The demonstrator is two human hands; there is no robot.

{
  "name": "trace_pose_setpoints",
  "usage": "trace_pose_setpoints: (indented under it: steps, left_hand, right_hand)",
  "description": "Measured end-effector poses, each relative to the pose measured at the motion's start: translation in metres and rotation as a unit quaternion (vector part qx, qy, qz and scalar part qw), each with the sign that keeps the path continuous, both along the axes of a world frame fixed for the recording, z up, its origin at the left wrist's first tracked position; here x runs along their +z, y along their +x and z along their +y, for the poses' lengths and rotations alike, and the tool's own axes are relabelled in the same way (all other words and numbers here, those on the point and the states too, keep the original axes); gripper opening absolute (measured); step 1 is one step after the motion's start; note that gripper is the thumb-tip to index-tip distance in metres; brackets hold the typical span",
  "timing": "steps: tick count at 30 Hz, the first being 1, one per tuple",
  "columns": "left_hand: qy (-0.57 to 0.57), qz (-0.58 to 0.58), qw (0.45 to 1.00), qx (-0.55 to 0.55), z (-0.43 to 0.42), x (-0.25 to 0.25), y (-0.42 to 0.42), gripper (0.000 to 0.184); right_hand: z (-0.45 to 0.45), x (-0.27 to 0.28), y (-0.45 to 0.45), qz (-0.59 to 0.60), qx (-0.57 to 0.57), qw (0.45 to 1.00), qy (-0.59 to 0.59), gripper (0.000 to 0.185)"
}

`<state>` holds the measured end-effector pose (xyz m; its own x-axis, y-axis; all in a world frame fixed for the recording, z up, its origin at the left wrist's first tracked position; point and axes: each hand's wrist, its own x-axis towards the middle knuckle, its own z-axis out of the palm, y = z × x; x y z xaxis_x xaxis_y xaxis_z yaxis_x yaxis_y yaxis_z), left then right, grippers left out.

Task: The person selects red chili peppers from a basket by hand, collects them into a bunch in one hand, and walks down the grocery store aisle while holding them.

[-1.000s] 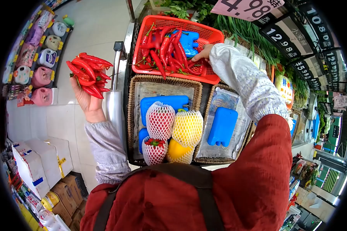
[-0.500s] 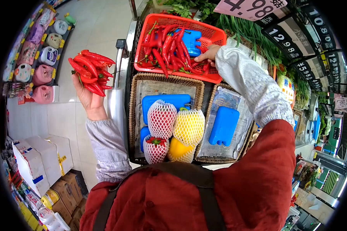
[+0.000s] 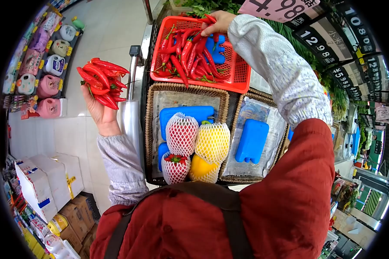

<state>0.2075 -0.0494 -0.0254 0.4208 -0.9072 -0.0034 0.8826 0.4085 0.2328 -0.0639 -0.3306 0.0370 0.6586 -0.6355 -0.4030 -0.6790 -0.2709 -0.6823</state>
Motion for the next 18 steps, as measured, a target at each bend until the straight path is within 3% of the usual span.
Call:
trace_pose_setpoints:
  steps: [4,7,10,12,15,18]
  left_hand:
    - [0.012,0.009,1.0,0.007,0.001,-0.002,0.002,0.055]
    - [0.02,0.008,1.0,0.009,0.001,-0.004,0.003,0.055]
    - [0.007,0.003,1.0,0.002,-0.001,-0.003,0.002,0.054]
    - [0.01,0.001,1.0,-0.011,0.001,-0.001,0.0,0.055]
    - [0.014,0.004,1.0,-0.012,0.001,0.001,-0.002,0.055]
    - [0.012,0.001,1.0,-0.011,0.002,0.002,-0.002,0.055]
  right_hand:
    - [-0.012,-0.011,-0.001,-0.003,-0.011,1.0,-0.011,0.031]
    - [-0.026,-0.025,-0.008,-0.08,0.029,0.99,-0.115,0.039]
    - [-0.009,-0.007,-0.004,-0.033,0.012,0.987,-0.156,0.038]
    - [-0.005,-0.002,-0.002,0.02,0.001,0.96,-0.28,0.031]
    - [-0.018,-0.002,-0.003,-0.016,0.006,0.973,-0.232,0.027]
    - [-0.024,-0.003,0.001,-0.049,-0.025,0.965,-0.257,0.022]
